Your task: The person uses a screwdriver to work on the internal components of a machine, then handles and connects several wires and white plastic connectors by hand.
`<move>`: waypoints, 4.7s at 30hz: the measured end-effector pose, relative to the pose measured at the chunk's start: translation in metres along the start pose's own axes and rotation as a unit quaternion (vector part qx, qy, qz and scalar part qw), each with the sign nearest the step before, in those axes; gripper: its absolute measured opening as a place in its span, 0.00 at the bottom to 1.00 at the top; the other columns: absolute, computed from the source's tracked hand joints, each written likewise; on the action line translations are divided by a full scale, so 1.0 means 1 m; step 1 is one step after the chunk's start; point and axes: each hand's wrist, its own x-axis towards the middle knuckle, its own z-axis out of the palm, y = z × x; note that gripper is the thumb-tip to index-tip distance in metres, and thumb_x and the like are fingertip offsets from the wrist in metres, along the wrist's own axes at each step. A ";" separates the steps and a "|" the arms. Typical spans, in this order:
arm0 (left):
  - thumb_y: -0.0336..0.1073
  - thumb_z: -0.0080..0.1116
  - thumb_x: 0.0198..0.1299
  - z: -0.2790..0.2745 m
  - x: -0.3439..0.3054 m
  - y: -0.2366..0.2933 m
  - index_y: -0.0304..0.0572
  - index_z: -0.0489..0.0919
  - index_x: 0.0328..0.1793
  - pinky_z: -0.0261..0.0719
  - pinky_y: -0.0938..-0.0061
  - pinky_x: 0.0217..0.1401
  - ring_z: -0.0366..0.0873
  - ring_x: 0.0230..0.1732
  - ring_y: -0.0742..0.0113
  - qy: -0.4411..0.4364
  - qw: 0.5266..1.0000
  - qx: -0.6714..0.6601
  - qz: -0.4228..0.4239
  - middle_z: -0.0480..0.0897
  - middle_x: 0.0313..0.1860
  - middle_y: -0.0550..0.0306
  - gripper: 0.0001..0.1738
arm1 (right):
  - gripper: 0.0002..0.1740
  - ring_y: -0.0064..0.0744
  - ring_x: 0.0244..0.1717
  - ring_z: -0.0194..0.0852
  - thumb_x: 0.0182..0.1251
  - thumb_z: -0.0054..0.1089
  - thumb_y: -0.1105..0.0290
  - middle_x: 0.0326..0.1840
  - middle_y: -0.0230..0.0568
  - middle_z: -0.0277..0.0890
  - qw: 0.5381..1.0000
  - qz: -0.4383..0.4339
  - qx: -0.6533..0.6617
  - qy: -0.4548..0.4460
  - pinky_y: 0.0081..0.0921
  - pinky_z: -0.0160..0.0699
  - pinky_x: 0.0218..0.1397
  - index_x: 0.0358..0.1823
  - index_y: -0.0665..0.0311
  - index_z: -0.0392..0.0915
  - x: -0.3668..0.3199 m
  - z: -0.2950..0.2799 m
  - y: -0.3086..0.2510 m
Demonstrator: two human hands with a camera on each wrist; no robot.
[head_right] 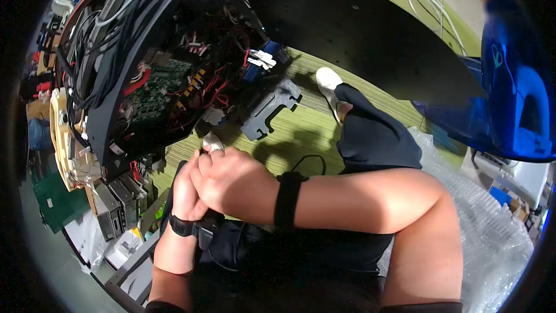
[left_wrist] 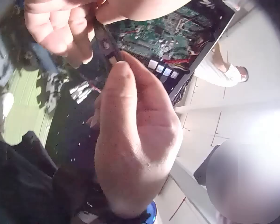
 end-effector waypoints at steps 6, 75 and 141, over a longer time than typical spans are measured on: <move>0.39 0.42 0.70 0.016 0.004 -0.023 0.39 0.75 0.46 0.77 0.76 0.45 0.77 0.41 0.71 -0.006 0.992 0.032 -0.119 0.79 0.39 0.58 0.13 | 0.13 0.34 0.38 0.72 0.51 0.55 0.70 0.37 0.42 0.71 0.991 -0.030 0.132 -0.021 0.25 0.72 0.36 0.37 0.69 0.75 -0.036 -0.013 0.015; 0.37 0.41 0.71 0.018 0.018 0.024 0.38 0.72 0.52 0.72 0.81 0.23 0.71 0.25 0.74 -0.010 0.991 0.064 0.119 0.76 0.33 0.58 0.13 | 0.10 0.21 0.24 0.73 0.76 0.38 0.65 0.27 0.40 0.75 0.793 0.198 0.564 0.121 0.18 0.74 0.30 0.44 0.66 0.62 0.077 -0.036 0.022; 0.32 0.54 0.64 0.063 0.112 0.020 0.26 0.76 0.48 0.83 0.75 0.44 0.81 0.38 0.64 -0.041 0.981 0.070 0.176 0.81 0.38 0.48 0.13 | 0.11 0.19 0.23 0.67 0.72 0.46 0.66 0.25 0.33 0.73 0.728 0.467 0.486 0.123 0.18 0.68 0.30 0.35 0.66 0.71 0.071 0.043 0.127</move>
